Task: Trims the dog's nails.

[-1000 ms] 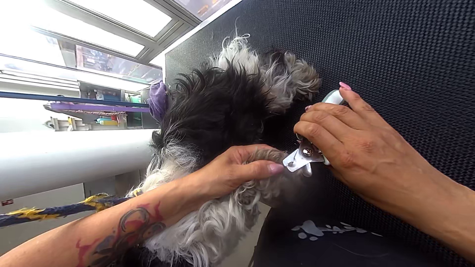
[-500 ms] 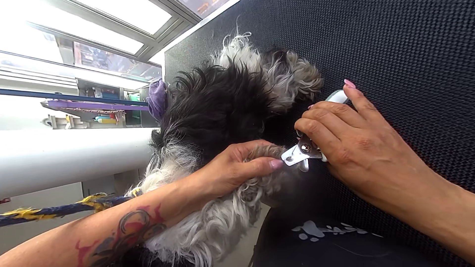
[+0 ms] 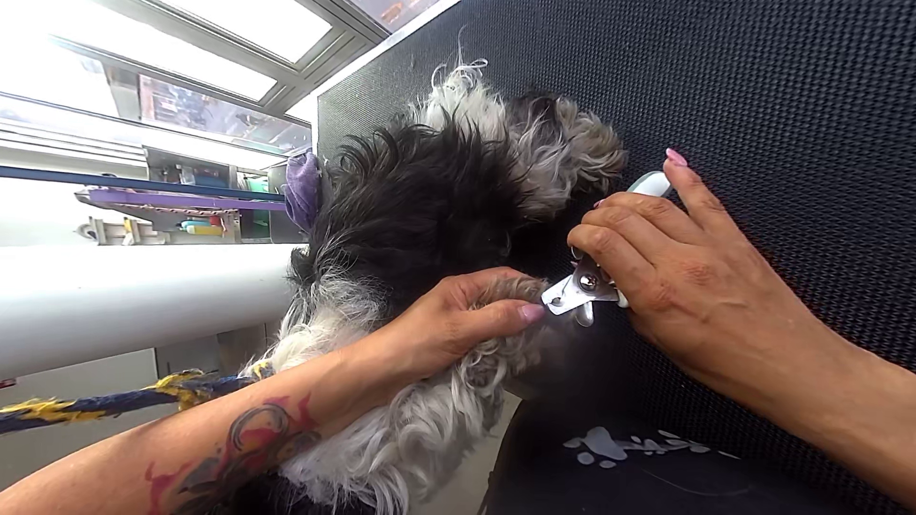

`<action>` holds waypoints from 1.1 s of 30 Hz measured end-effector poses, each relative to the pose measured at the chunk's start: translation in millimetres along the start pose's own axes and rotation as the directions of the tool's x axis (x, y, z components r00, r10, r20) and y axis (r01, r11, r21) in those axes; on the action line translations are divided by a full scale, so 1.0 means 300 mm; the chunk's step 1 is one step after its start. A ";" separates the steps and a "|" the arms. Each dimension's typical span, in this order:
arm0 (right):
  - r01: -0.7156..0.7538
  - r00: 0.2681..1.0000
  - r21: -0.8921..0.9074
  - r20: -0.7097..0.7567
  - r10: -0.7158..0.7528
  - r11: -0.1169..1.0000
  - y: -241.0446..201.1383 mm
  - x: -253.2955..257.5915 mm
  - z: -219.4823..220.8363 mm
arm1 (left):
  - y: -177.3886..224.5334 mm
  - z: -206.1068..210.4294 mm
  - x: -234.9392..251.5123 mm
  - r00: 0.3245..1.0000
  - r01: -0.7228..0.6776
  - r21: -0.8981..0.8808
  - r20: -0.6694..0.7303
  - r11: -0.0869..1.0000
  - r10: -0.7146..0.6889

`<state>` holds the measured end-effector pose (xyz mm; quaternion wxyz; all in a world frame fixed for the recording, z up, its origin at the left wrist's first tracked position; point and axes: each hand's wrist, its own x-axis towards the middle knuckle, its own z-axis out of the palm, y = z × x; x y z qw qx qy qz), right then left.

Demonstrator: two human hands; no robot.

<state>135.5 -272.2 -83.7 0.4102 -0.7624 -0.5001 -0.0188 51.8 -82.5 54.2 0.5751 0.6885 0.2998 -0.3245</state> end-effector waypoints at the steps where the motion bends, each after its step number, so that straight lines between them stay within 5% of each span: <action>1: -0.001 1.000 0.004 0.003 0.001 1.000 0.000 0.001 0.000 | -0.001 0.000 0.001 1.000 -0.005 0.004 0.001 1.000 0.005; 16: -0.011 1.000 0.030 0.021 0.011 0.999 0.000 0.009 0.009 | 0.010 -0.001 -0.007 0.999 0.026 0.001 -0.026 1.000 -0.026; 24: -0.098 0.984 0.097 -0.140 0.111 0.990 -0.011 -0.002 0.081 | -0.012 -0.033 -0.015 0.997 0.031 -0.055 0.074 0.998 -0.027; 33: -0.096 0.989 0.150 -0.096 0.111 0.984 -0.030 -0.023 -0.023 | -0.034 -0.051 -0.027 0.978 0.089 -0.025 0.190 0.996 -0.083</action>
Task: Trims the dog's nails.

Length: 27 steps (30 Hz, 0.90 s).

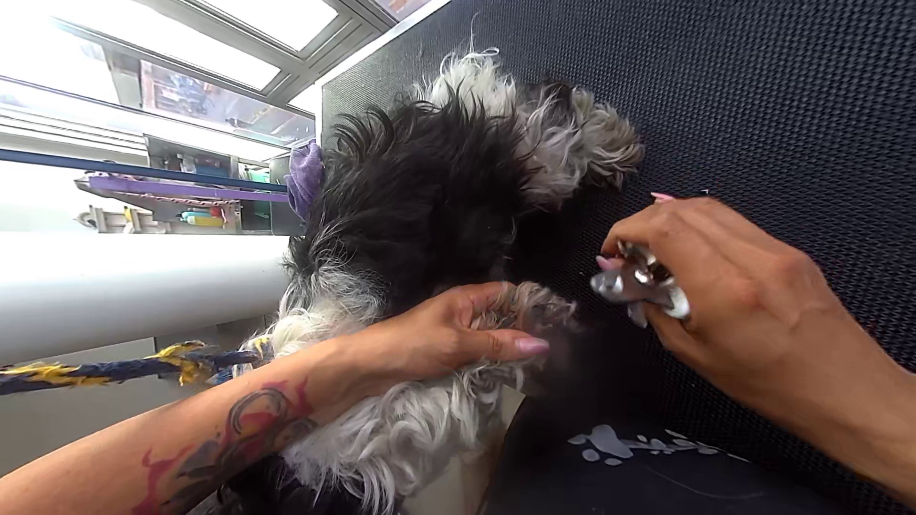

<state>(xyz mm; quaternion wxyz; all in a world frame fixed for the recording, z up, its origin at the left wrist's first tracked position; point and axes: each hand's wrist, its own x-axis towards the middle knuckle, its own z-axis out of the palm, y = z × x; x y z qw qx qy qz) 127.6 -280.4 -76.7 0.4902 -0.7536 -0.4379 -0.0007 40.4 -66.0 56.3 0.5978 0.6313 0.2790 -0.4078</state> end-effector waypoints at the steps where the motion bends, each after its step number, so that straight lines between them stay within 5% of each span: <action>1: 0.011 1.000 -0.003 0.011 -0.011 1.000 -0.009 -0.011 0.004 | -0.003 0.000 0.005 1.000 -0.002 0.009 0.010 1.000 0.002; 27: 0.083 0.992 -0.161 0.105 -0.067 0.983 -0.021 -0.010 0.060 | -0.010 0.003 0.024 0.999 -0.020 0.046 -0.024 0.999 0.021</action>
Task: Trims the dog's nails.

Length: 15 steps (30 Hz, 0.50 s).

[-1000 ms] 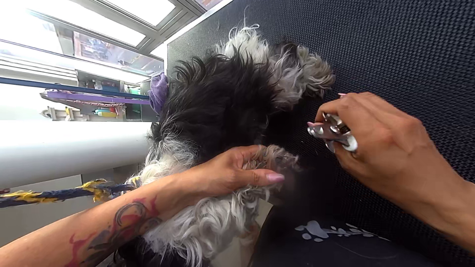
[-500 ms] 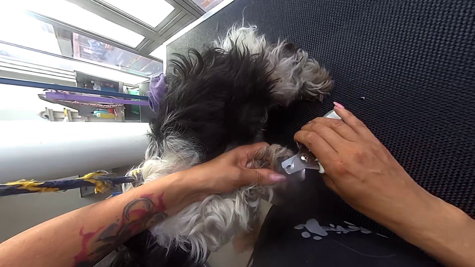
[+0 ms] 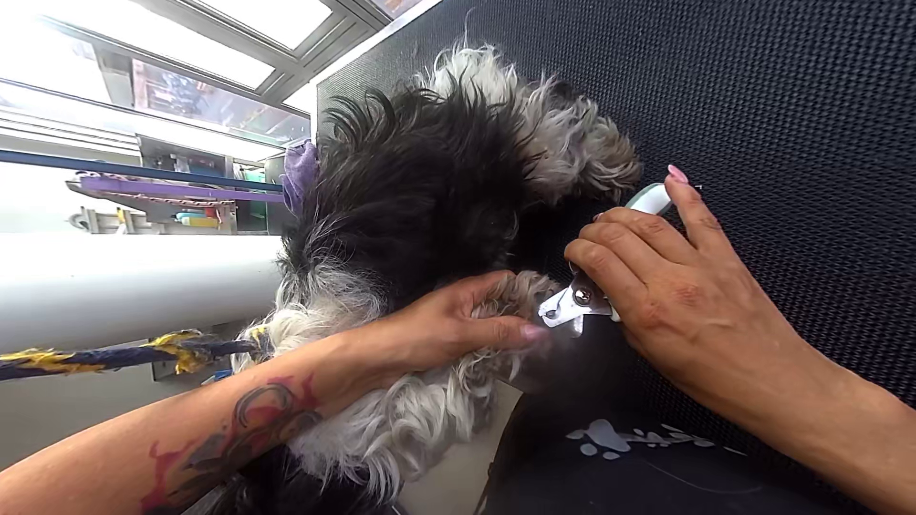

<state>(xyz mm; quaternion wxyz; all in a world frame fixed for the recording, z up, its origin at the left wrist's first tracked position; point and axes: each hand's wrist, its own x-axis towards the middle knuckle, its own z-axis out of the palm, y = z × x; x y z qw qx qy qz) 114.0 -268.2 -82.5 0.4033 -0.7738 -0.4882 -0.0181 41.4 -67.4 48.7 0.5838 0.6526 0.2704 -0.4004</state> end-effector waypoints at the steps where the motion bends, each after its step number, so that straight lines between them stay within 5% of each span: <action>1: 0.004 1.000 -0.004 0.000 -0.004 1.000 0.002 0.002 -0.002 | -0.001 0.001 0.001 1.000 0.003 -0.009 -0.004 1.000 -0.003; 10: 0.063 0.998 -0.054 -0.023 -0.064 0.997 0.032 0.019 0.004 | 0.012 0.021 0.009 0.999 0.008 -0.033 -0.050 0.999 -0.010; 15: -0.020 0.986 0.044 -0.166 0.027 0.999 0.034 0.005 0.064 | 0.010 0.024 0.016 0.998 0.016 -0.037 -0.060 0.999 -0.018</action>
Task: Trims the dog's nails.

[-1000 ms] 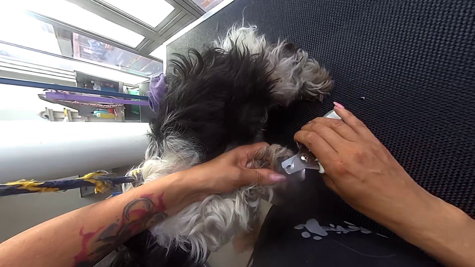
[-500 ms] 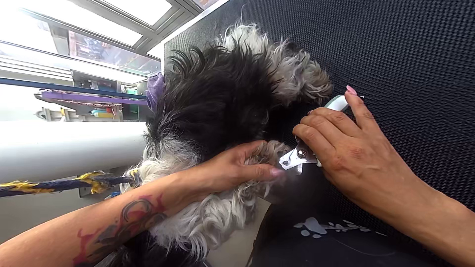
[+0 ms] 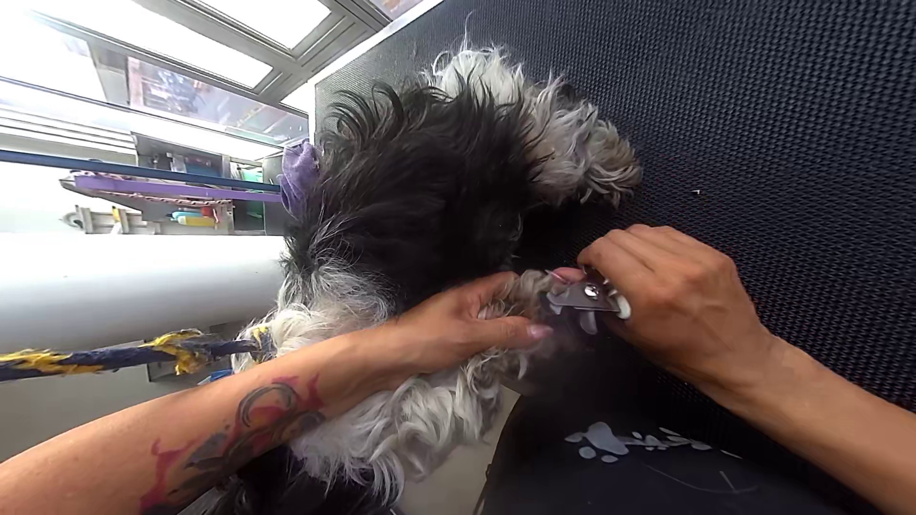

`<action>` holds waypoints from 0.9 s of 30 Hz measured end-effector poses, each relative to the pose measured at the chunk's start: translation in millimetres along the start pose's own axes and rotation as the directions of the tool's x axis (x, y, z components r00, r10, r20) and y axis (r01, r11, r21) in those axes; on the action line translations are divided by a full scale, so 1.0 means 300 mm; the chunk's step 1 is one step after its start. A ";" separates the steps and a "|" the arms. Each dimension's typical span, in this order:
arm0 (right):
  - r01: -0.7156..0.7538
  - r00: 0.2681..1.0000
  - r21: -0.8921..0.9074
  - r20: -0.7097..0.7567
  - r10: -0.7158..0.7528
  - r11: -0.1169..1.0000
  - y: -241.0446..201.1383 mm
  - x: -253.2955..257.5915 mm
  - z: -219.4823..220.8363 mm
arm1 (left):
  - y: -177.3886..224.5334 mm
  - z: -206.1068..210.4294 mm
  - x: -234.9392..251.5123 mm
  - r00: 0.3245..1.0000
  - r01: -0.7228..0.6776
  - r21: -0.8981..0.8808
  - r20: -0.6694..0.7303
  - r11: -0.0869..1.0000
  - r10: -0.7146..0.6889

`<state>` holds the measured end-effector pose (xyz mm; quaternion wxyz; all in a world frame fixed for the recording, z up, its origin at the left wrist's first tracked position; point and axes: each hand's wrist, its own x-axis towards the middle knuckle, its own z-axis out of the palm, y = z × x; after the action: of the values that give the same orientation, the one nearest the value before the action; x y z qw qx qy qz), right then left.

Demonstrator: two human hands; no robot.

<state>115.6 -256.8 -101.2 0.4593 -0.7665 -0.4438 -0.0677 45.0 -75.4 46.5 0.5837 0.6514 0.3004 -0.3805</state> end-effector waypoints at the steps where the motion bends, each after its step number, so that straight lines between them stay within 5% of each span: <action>1: -0.050 0.999 0.017 -0.008 0.050 0.999 -0.005 0.006 -0.009 | 0.004 -0.002 -0.001 1.000 0.011 0.009 -0.008 1.000 -0.011; 11: -0.506 0.862 0.218 0.104 0.496 0.834 0.064 -0.028 -0.170 | -0.005 -0.016 0.009 0.998 0.013 0.059 0.058 0.998 -0.016; 13: -0.629 0.770 0.378 0.180 0.612 0.680 0.070 -0.046 -0.193 | 0.000 -0.013 0.005 0.998 -0.007 0.298 0.066 0.954 -0.014; 16: -0.687 0.643 0.633 0.298 0.706 0.358 0.077 -0.071 -0.229 | -0.001 -0.007 0.014 0.994 -0.100 0.757 0.110 0.645 0.025; 18: -0.663 0.596 0.725 0.357 0.719 0.189 0.090 -0.107 -0.248 | 0.060 -0.001 0.013 0.982 -0.177 0.844 0.183 0.507 0.039; 21: -0.610 0.576 0.789 0.380 0.724 0.071 0.116 -0.148 -0.251 | 0.258 -0.036 -0.001 0.920 -0.391 0.701 0.293 0.596 0.259; 22: -0.600 0.573 0.798 0.384 0.724 0.052 0.120 -0.156 -0.250 | 0.336 -0.063 -0.005 0.897 -0.437 0.627 0.251 0.645 0.363; 24: -0.587 0.586 0.809 0.396 0.707 0.033 0.126 -0.166 -0.250 | 0.464 -0.142 0.001 0.836 -0.387 0.635 -0.064 0.668 0.545; 27: -0.549 0.638 0.835 0.384 0.667 0.045 0.131 -0.183 -0.248 | 0.513 -0.379 0.078 0.642 0.185 0.839 -0.497 0.511 0.584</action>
<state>134.6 -354.8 -112.1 0.8032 -0.4844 -0.0088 0.3465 202.6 14.5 112.0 0.0668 0.9724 0.2008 -0.0984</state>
